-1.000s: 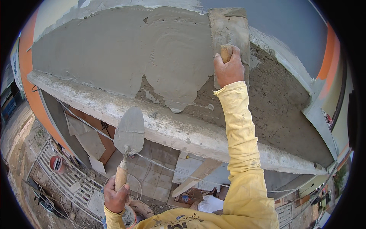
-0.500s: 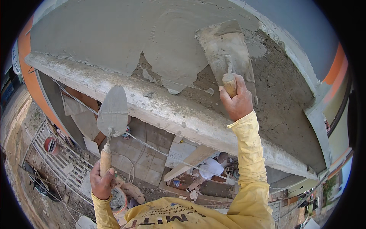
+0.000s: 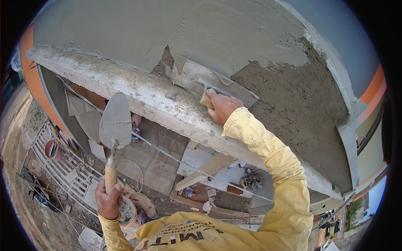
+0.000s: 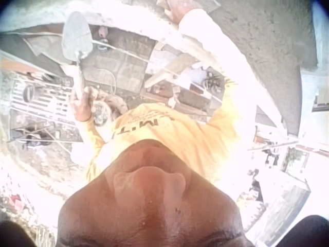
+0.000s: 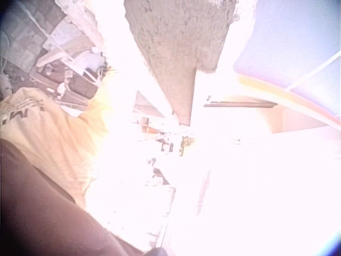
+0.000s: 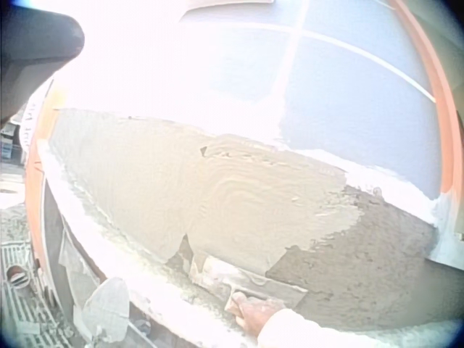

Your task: The person scoops plaster from a bucket onto a plastering trowel using a hand trowel, applies the plaster to the exterior wall, and smooths the wall surface with the trowel.

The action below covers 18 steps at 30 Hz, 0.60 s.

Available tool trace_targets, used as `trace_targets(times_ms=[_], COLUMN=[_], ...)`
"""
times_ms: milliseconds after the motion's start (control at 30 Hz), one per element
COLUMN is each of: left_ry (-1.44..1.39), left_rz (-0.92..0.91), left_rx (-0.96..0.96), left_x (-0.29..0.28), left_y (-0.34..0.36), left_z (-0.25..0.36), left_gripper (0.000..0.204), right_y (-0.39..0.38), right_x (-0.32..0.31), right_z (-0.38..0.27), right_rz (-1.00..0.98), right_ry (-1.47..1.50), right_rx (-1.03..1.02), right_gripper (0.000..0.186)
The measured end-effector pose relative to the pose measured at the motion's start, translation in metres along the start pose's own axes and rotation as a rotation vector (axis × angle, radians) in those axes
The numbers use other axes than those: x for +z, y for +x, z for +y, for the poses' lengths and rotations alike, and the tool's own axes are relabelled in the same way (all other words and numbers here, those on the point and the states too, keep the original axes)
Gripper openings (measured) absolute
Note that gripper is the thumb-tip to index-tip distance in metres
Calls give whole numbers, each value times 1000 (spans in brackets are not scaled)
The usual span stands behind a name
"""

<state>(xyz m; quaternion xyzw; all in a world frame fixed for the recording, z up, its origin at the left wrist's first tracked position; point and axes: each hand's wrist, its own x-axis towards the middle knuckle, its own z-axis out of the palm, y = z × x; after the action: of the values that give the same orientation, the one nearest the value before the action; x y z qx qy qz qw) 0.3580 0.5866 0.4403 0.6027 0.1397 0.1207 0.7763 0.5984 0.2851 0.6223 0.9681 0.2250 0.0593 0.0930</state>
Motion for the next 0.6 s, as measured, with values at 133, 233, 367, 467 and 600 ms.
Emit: trace_targets(times_ms=[133,233,367,467,600], left_ry=[-7,3,36,44,29], left_rz=[-12,-18,-11,-15,-10], left_rx=[19,38,24,13,13], left_x=[-5,2,1,3,5], left_y=[3,3,1,-1,-8], left_z=[-2,5,3,2,3], left_gripper=[27,29,31,31,30], right_y=[12,17,23,26,25], right_x=[-17,-32,-65,-99,-138], right_z=[-17,-12,-7,-3,14], right_rz=[20,82,218,329,629], right_ry=[-5,-8,-5,-40,-55], right_rx=[26,16,30,107,213], right_gripper=[44,43,44,44,45])
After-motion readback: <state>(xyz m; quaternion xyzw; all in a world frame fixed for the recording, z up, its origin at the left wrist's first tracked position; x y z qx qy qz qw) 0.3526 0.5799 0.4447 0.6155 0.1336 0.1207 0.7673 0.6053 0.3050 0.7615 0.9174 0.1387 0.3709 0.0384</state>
